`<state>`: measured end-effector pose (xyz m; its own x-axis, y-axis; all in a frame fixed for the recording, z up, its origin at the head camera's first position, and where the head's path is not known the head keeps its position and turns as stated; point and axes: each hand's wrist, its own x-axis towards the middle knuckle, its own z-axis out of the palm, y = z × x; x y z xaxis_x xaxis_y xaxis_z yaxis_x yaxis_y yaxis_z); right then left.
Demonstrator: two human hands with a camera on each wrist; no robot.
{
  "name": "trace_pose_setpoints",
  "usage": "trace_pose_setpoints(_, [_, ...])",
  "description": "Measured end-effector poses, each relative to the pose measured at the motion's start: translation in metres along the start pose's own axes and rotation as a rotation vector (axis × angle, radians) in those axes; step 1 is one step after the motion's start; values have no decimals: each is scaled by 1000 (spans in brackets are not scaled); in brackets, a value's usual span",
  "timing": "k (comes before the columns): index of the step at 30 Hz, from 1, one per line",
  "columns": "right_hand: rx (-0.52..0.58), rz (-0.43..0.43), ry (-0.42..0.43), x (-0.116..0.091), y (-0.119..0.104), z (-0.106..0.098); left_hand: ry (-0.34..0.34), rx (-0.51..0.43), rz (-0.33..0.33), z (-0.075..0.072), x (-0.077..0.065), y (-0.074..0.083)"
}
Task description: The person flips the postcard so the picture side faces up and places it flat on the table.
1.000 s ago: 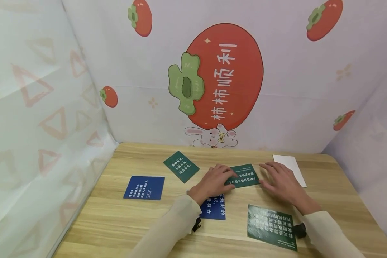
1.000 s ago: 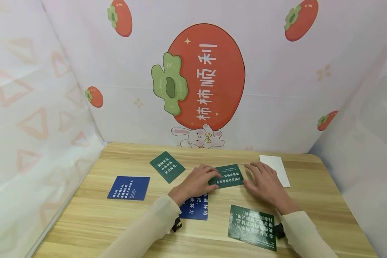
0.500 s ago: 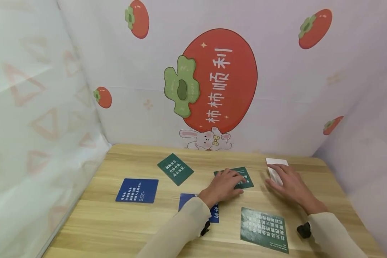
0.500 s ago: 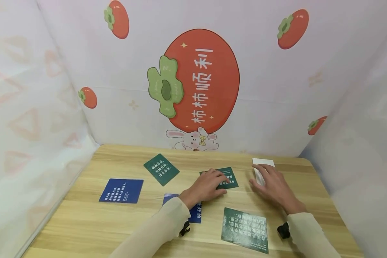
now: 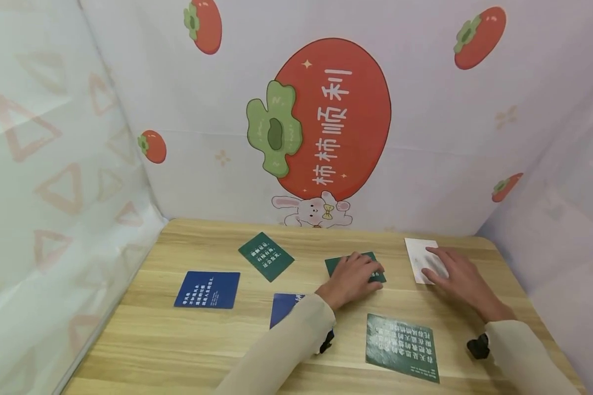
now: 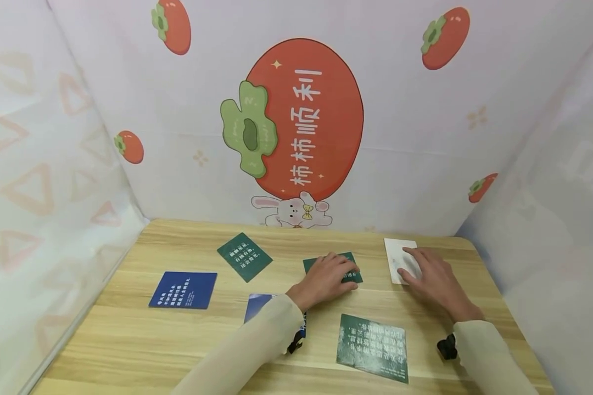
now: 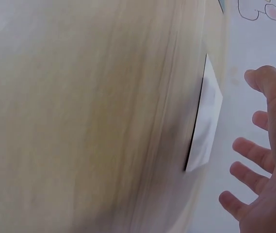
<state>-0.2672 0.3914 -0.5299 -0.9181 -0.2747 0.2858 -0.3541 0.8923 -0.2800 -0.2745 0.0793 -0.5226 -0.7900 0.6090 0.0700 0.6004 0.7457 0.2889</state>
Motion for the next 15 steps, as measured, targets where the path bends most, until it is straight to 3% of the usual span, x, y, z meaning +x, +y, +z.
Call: trace_pose_setpoints(15, [0,11,-3,-16,20,-8,-2,12,-25,3,44,13])
